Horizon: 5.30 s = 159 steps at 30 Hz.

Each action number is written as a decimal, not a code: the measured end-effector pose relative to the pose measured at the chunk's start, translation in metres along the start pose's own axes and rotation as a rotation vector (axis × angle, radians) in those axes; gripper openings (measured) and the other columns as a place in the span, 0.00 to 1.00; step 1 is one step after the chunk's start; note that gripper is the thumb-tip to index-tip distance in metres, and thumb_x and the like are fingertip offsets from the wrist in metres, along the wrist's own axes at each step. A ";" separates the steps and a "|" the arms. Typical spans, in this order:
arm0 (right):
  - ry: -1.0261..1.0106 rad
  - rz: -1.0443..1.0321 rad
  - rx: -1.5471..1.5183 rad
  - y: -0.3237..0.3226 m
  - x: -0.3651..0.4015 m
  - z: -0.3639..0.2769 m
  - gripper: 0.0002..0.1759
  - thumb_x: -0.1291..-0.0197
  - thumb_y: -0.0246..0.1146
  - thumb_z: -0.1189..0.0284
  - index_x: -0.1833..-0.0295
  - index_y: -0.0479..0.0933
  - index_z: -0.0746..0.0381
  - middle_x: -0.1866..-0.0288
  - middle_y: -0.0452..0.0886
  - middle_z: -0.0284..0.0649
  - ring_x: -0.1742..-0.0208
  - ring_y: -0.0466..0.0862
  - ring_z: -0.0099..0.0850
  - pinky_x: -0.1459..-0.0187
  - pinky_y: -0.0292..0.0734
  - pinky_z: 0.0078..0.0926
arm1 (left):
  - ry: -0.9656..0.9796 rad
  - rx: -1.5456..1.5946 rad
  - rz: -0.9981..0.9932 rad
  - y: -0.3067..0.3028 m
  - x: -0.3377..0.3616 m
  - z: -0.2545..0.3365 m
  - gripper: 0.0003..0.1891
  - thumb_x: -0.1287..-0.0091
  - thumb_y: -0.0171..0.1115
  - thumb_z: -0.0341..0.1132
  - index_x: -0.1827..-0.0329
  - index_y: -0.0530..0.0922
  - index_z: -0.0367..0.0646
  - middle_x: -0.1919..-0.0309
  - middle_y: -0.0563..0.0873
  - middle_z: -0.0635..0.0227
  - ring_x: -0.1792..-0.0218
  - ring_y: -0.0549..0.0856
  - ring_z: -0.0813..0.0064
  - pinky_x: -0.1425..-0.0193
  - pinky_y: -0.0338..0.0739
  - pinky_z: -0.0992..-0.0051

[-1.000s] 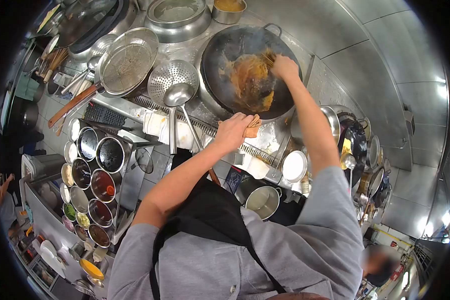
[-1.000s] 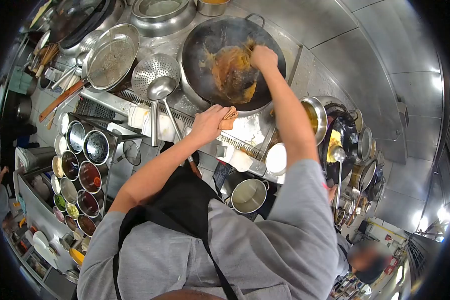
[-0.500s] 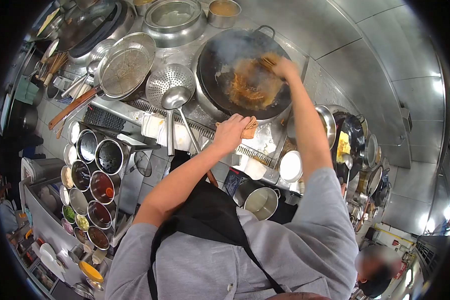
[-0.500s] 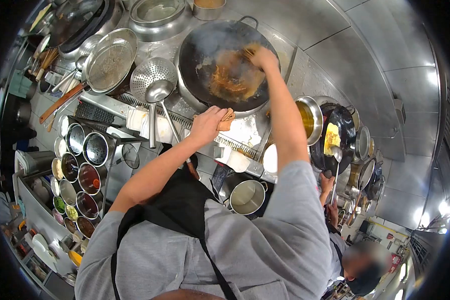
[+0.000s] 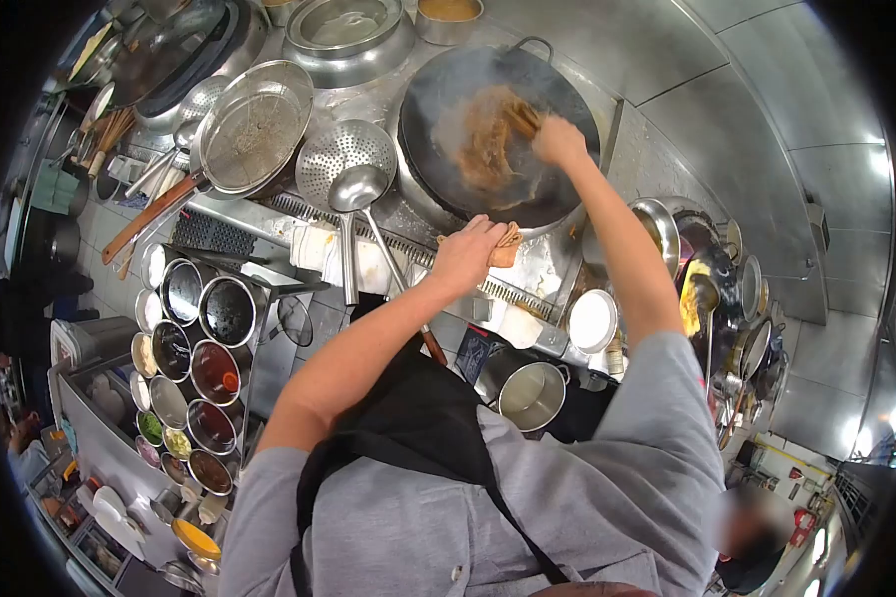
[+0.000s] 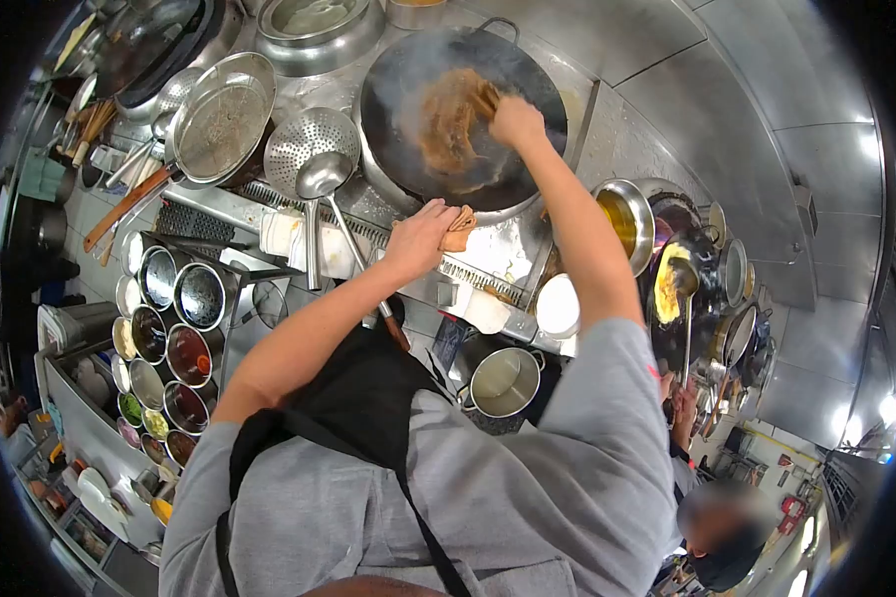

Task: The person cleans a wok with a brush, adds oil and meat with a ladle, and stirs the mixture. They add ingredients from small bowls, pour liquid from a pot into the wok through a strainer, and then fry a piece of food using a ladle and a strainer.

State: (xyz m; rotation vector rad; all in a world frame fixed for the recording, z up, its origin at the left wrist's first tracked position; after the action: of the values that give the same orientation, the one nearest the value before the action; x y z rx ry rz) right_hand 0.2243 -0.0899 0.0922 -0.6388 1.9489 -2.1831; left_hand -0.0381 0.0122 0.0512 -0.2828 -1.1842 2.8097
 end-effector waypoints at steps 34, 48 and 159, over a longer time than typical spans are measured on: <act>0.064 -0.003 -0.319 -0.009 -0.019 -0.038 0.19 0.44 0.64 0.65 0.50 0.87 0.62 0.46 0.87 0.52 0.42 0.87 0.47 0.42 0.82 0.43 | -1.211 1.510 0.359 0.090 -0.049 -0.024 0.19 0.33 0.64 0.35 0.45 0.72 0.34 0.59 0.84 0.57 0.63 0.88 0.64 0.60 0.85 0.62; 0.055 0.255 -0.379 0.021 0.201 0.055 0.25 0.38 0.66 0.59 0.35 0.81 0.51 0.43 0.83 0.47 0.41 0.84 0.48 0.41 0.79 0.45 | -0.730 0.958 0.474 -0.011 0.011 -0.059 0.10 0.47 0.65 0.27 0.64 0.76 0.35 0.72 0.81 0.65 0.74 0.83 0.69 0.69 0.79 0.65; -0.038 -0.048 -1.166 0.230 0.328 -0.155 0.16 0.42 0.64 0.71 0.48 0.75 0.63 0.67 0.84 0.52 0.62 0.85 0.52 0.59 0.77 0.47 | -0.661 1.357 0.336 -0.123 0.218 0.130 0.24 0.33 0.65 0.30 0.35 0.70 0.37 0.57 0.86 0.59 0.55 0.85 0.72 0.53 0.83 0.72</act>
State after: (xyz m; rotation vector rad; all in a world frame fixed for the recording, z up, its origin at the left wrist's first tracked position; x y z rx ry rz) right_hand -0.1719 -0.1079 -0.0725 -0.8029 3.0580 -0.8082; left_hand -0.2773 0.0382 0.1982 0.6132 1.0168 3.2737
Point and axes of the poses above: each hand's wrist, its own x-axis away from the middle knuckle, its own y-axis out of the palm, z = x × y, the point moved 2 cm from there along -x, towards the middle knuckle
